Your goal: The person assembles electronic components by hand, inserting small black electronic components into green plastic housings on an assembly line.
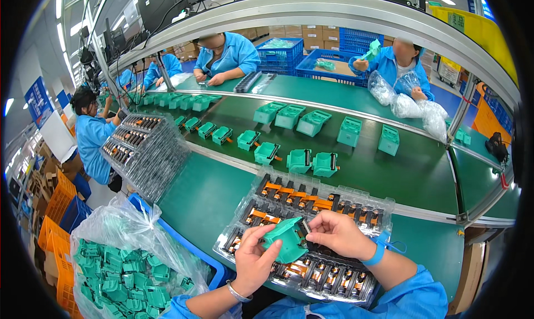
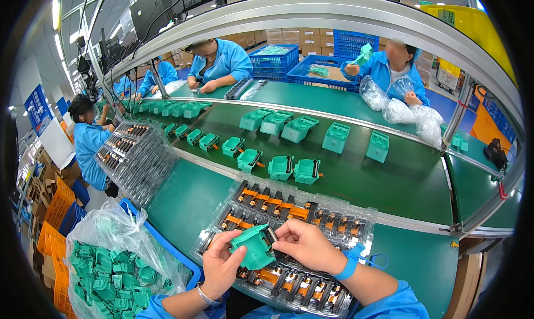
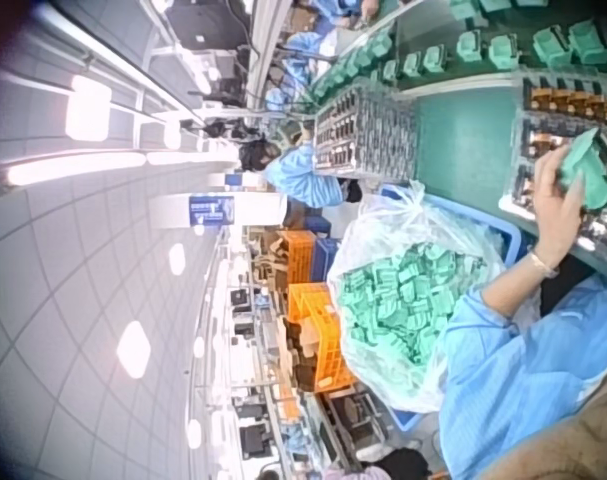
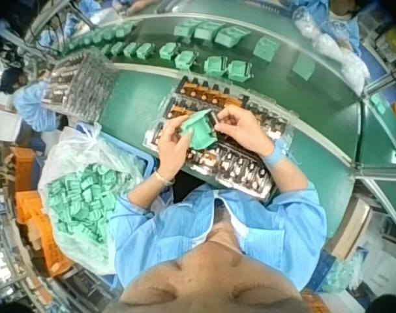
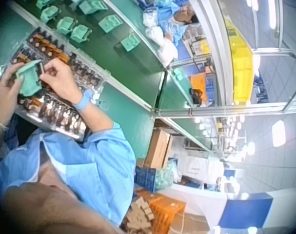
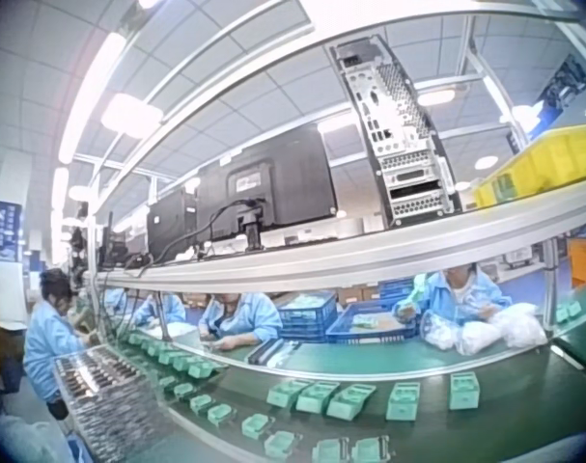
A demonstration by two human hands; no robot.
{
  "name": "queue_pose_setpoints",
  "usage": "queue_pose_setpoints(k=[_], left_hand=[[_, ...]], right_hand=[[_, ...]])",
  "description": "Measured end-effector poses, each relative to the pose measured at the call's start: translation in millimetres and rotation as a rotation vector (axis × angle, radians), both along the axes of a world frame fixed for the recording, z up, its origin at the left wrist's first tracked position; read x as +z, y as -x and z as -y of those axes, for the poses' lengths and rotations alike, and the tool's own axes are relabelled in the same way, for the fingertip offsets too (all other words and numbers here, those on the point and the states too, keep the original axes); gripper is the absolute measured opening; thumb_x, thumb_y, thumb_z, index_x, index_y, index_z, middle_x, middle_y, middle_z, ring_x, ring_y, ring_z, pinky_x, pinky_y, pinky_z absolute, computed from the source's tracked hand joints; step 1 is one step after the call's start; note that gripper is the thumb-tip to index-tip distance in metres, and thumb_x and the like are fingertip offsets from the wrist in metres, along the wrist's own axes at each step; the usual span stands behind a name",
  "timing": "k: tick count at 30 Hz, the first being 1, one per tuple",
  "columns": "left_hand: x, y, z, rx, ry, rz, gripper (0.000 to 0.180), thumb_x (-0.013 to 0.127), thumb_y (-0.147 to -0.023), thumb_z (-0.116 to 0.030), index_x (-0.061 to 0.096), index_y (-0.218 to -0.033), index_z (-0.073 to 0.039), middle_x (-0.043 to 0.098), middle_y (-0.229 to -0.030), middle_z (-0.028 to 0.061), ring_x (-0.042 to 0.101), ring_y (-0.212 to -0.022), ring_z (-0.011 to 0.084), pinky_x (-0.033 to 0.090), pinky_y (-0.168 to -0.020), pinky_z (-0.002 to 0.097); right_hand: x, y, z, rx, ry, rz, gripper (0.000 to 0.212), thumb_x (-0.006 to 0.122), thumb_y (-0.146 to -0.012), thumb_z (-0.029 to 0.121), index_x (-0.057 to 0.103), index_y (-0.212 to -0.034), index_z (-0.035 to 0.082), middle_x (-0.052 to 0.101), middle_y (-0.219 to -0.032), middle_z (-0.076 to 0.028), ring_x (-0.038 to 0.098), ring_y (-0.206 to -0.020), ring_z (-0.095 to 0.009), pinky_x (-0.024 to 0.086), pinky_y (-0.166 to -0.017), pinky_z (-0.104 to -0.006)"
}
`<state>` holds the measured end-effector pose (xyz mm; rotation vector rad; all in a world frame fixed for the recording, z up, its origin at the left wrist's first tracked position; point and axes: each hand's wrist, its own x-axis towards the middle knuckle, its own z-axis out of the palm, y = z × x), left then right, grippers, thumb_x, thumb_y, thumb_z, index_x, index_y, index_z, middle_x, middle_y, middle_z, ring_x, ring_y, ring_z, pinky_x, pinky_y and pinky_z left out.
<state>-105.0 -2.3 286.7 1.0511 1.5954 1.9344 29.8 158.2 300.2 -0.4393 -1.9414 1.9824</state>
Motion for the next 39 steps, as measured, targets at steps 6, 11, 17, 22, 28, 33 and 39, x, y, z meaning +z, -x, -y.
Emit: queue_pose_setpoints(k=[6, 11, 17, 22, 28, 33, 39], left_hand=[[0, -2, 3, -0.035, -0.033, 0.036, 0.034, 0.066, -0.080, 0.005, 0.056, -0.113, 0.003, 0.046, -0.108, 0.0080, 0.057, -0.096, 0.0146, 0.053, -0.078, 0.0247], [-2, -4, 7, -0.078, -0.025, -0.019, 0.033, 0.065, -0.080, 0.006, 0.057, -0.111, 0.004, 0.047, -0.110, 0.0091, 0.057, -0.097, 0.0152, 0.053, -0.079, 0.0251], [3, -5, 5, -0.108, 0.012, 0.181, 0.031, 0.064, -0.081, 0.006, 0.057, -0.111, 0.004, 0.047, -0.110, 0.0093, 0.056, -0.101, 0.0166, 0.051, -0.083, 0.0285], [1, -9, 1, -0.204, -0.070, 0.280, 0.043, 0.061, -0.081, 0.008, 0.046, -0.121, 0.002, 0.046, -0.119, 0.0103, 0.050, -0.112, 0.0197, 0.045, -0.094, 0.0332], [20, 3, 23, -0.047, -0.139, 0.136, 0.038, 0.055, -0.082, 0.008, 0.045, -0.118, -0.001, 0.048, -0.125, 0.0149, 0.051, -0.114, 0.0247, 0.045, -0.094, 0.0421], [41, 28, 92, 0.301, 0.136, -0.306, 0.036, 0.051, -0.092, -0.024, 0.053, -0.119, 0.000, 0.059, -0.107, 0.0150, 0.056, -0.101, 0.0268, 0.044, -0.090, 0.0380], [41, 66, 177, 0.740, 0.115, -0.067, 0.020, 0.053, -0.086, 0.003, 0.054, -0.106, 0.002, 0.055, -0.112, 0.0130, 0.058, -0.096, 0.0197, 0.052, -0.075, 0.0317]], right_hand=[[5, 4, 4, -0.019, -0.156, 0.087, 0.021, 0.066, -0.081, -0.001, 0.055, -0.098, 0.001, 0.059, -0.085, 0.000, 0.057, -0.079, -0.007, 0.049, -0.069, -0.0210], [-1, 1, 1, 0.055, -0.039, 0.125, 0.019, 0.070, -0.079, 0.006, 0.058, -0.092, 0.000, 0.056, -0.076, 0.001, 0.052, -0.068, -0.004, 0.043, -0.059, -0.0205], [-6, -1, 1, 0.037, 0.005, 0.080, 0.017, 0.069, -0.080, 0.007, 0.058, -0.091, 0.001, 0.055, -0.074, 0.002, 0.050, -0.066, -0.003, 0.043, -0.058, -0.0199], [10, -4, -2, -0.151, -0.562, -0.167, 0.018, 0.071, -0.076, 0.005, 0.060, -0.091, 0.004, 0.058, -0.078, -0.003, 0.056, -0.070, -0.014, 0.046, -0.058, -0.0258], [49, -29, -42, -0.266, -1.618, -0.491, 0.022, 0.065, -0.063, 0.009, 0.062, -0.084, 0.005, 0.058, -0.086, -0.007, 0.058, -0.079, -0.024, 0.050, -0.066, -0.0358], [42, -34, -78, -0.136, -1.736, -0.476, 0.021, 0.064, -0.063, 0.008, 0.061, -0.084, 0.003, 0.057, -0.085, -0.009, 0.057, -0.079, -0.024, 0.050, -0.068, -0.0355], [-13, -16, -154, -0.666, -0.930, -0.009, 0.015, 0.067, -0.068, 0.001, 0.058, -0.080, 0.004, 0.058, -0.079, -0.010, 0.058, -0.071, -0.023, 0.048, -0.065, -0.0346]])
